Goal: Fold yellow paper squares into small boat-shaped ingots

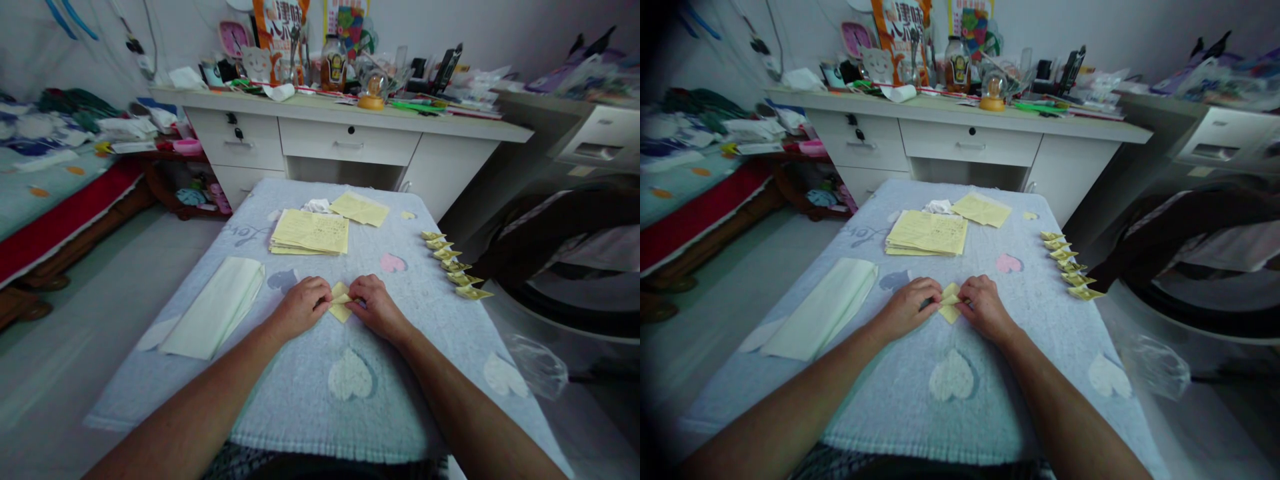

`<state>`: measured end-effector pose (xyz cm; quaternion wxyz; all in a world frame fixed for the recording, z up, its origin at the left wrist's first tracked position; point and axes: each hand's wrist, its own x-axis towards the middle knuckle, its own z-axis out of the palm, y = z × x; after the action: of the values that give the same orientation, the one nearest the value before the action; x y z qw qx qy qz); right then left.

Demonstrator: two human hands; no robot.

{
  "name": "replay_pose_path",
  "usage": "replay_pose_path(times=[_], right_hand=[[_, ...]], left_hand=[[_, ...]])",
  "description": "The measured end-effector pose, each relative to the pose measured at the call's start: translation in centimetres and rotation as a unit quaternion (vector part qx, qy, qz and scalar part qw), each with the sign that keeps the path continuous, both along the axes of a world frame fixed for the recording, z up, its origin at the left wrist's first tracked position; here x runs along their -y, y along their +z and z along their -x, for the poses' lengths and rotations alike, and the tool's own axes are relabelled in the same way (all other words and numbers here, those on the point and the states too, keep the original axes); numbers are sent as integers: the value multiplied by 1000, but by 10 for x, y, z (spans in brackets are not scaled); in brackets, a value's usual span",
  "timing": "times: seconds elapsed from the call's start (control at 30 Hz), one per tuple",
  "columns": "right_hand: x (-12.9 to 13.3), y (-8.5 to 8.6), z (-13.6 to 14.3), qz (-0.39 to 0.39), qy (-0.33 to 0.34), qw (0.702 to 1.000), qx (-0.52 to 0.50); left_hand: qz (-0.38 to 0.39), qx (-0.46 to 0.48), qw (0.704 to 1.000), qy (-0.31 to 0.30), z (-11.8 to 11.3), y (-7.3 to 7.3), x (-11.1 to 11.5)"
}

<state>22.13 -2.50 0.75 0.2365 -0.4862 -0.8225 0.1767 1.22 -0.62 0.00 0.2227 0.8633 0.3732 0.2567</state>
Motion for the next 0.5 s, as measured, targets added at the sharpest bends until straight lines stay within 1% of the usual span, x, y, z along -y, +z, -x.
replay_pose_path(times=[0.13, 0.27, 0.5], right_hand=[[0, 4, -2, 5, -9, 1000, 3], [-1, 4, -5, 6, -15, 1000, 6], [-2, 2, -6, 1, -1, 1000, 12]], left_hand=[[-4, -10, 1000, 14, 1, 0, 0], [-14, -19, 1000, 4, 2, 1, 0], [-76, -44, 996, -11, -5, 1, 4]])
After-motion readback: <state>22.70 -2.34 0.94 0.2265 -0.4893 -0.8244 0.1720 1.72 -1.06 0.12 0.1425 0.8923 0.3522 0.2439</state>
